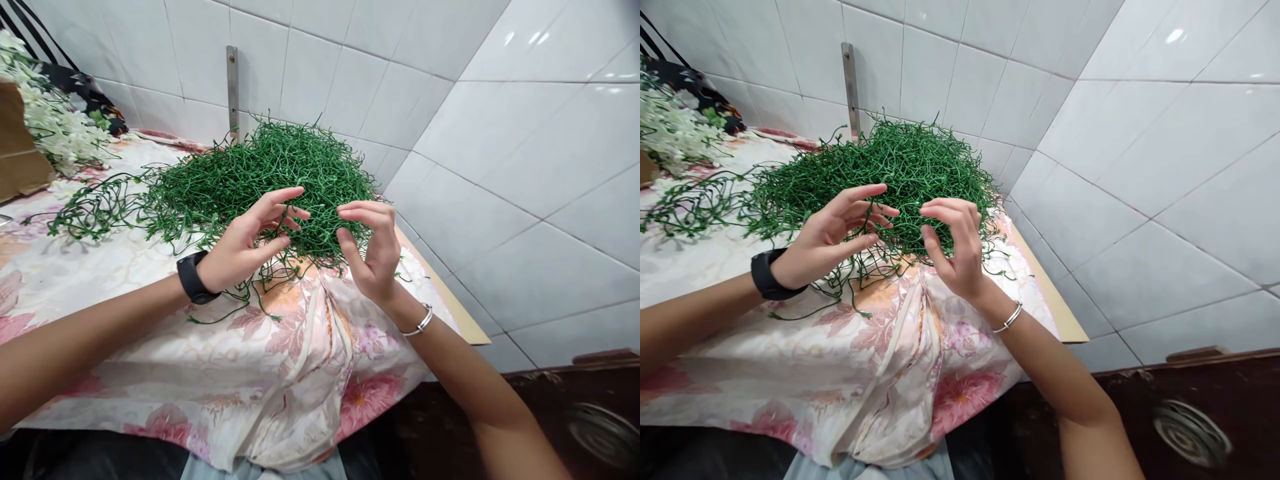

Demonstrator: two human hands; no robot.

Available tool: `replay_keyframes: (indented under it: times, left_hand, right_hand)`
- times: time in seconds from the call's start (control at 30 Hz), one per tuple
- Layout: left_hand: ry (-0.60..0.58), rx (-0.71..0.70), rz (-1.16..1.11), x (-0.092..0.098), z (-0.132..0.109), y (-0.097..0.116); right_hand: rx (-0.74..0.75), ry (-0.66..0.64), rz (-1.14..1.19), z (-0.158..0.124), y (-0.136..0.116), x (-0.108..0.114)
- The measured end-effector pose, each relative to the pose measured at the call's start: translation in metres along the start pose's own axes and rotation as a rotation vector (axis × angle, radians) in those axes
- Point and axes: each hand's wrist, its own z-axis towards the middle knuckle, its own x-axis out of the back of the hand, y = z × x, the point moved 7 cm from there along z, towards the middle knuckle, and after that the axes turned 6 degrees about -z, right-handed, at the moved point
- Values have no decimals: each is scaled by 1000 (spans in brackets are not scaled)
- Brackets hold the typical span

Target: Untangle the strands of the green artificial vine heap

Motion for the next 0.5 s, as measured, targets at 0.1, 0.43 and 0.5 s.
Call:
replay_keyframes:
  times: [0.1, 0.43, 0.5]
  left_hand:
    - [-34, -17, 61, -6, -2, 3]
    - [-138, -59, 194, -21, -8, 9]
    - [-124, -70, 201, -21, -7, 9]
  right_hand:
    - [86, -175, -40, -1, -8, -13]
    - [147, -218, -119, -3, -13, -22]
    - [156, -206, -102, -3, -14, -22]
